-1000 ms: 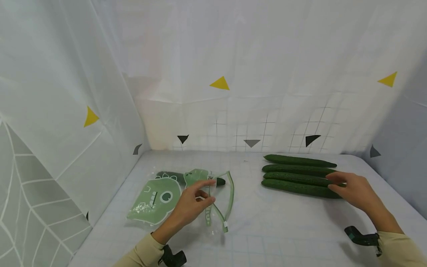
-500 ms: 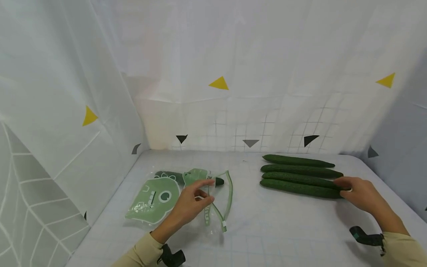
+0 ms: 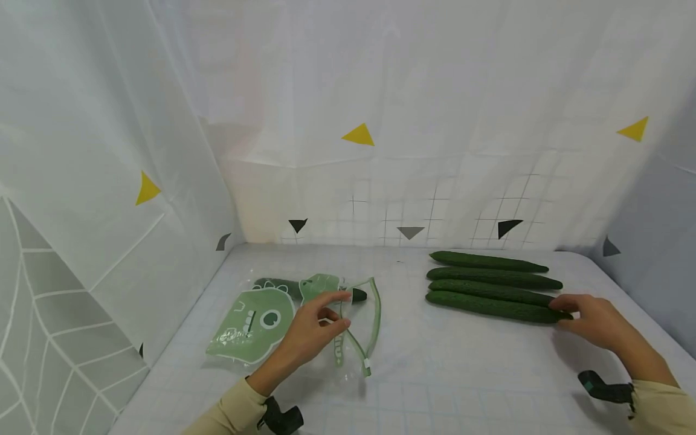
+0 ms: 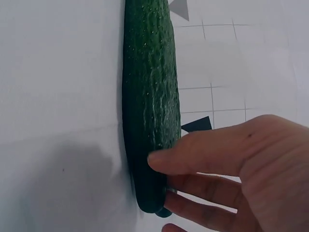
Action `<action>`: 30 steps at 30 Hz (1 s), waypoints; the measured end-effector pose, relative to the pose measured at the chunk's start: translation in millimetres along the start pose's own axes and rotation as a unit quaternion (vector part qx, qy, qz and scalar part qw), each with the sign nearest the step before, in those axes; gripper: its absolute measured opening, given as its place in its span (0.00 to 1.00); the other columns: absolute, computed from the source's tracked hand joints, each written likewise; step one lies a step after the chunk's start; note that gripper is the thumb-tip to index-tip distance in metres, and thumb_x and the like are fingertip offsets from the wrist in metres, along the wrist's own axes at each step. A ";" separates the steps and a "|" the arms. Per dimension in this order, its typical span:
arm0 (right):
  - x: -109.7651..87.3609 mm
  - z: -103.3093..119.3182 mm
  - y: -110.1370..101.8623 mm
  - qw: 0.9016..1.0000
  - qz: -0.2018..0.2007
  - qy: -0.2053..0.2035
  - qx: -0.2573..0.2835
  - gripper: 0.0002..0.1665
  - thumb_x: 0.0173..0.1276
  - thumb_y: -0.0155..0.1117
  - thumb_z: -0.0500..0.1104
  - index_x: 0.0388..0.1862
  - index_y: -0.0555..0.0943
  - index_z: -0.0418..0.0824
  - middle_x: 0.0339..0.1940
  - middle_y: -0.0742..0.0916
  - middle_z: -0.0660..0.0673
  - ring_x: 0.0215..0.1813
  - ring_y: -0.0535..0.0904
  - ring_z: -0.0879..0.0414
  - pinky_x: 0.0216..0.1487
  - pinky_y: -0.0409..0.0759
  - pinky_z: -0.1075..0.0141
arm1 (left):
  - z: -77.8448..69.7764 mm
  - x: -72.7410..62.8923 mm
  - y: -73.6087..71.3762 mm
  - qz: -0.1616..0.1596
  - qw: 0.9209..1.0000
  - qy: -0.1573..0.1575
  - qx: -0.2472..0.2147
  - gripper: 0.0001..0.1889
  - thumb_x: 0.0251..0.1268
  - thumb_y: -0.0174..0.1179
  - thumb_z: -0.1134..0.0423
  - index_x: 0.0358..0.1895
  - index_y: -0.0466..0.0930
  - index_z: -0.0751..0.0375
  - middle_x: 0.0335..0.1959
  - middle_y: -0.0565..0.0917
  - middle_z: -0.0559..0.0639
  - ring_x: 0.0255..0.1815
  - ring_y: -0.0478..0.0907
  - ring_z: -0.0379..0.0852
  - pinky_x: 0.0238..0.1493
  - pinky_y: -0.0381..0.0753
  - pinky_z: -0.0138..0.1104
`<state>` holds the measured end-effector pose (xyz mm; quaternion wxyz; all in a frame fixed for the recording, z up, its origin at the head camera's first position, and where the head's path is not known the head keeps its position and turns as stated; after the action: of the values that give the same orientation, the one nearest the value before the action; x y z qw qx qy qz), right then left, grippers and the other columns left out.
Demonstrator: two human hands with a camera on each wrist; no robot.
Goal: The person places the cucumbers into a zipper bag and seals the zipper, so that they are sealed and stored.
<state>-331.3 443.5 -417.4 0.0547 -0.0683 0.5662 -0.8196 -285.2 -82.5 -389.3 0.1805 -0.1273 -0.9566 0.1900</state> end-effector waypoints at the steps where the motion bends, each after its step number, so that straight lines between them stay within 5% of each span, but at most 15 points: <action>1: -0.1 -0.4 0.9 1.000 0.003 0.000 -0.001 0.23 0.58 0.77 0.35 0.50 0.83 0.25 0.47 0.86 0.26 0.52 0.79 0.25 0.47 0.75 0.33 | -0.1 0.1 -0.1 -0.001 1.000 0.001 0.001 0.25 0.69 0.68 0.66 0.69 0.80 0.55 0.61 0.82 0.50 0.42 0.84 0.45 0.38 0.80 0.35; 12: 0.7 0.2 10.1 0.999 0.007 -0.018 -0.030 0.32 0.55 0.82 0.37 0.56 0.81 0.23 0.49 0.85 0.25 0.54 0.77 0.23 0.50 0.73 0.30 | -1.6 0.8 -0.8 0.000 1.000 0.001 0.004 0.26 0.69 0.68 0.67 0.70 0.79 0.53 0.62 0.82 0.48 0.43 0.83 0.44 0.40 0.81 0.36; 30: 3.1 -3.4 16.7 0.998 0.006 -0.018 -0.060 0.29 0.57 0.81 0.40 0.54 0.83 0.27 0.48 0.84 0.26 0.49 0.76 0.24 0.46 0.74 0.31 | -3.0 -0.8 -0.2 -0.002 1.000 -0.003 -0.003 0.25 0.69 0.69 0.67 0.68 0.81 0.53 0.61 0.82 0.50 0.42 0.83 0.46 0.38 0.80 0.35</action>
<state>-334.7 440.3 -434.1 0.0656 -0.0833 0.6133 -0.7827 -283.4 -82.0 -386.8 0.1777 -0.1250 -0.9581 0.1868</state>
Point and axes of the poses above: each hand's wrist, its own x-axis towards the middle knuckle, its own y-axis out of the palm, z = x × y, the point moved 8 cm from there along x, towards the middle knuckle
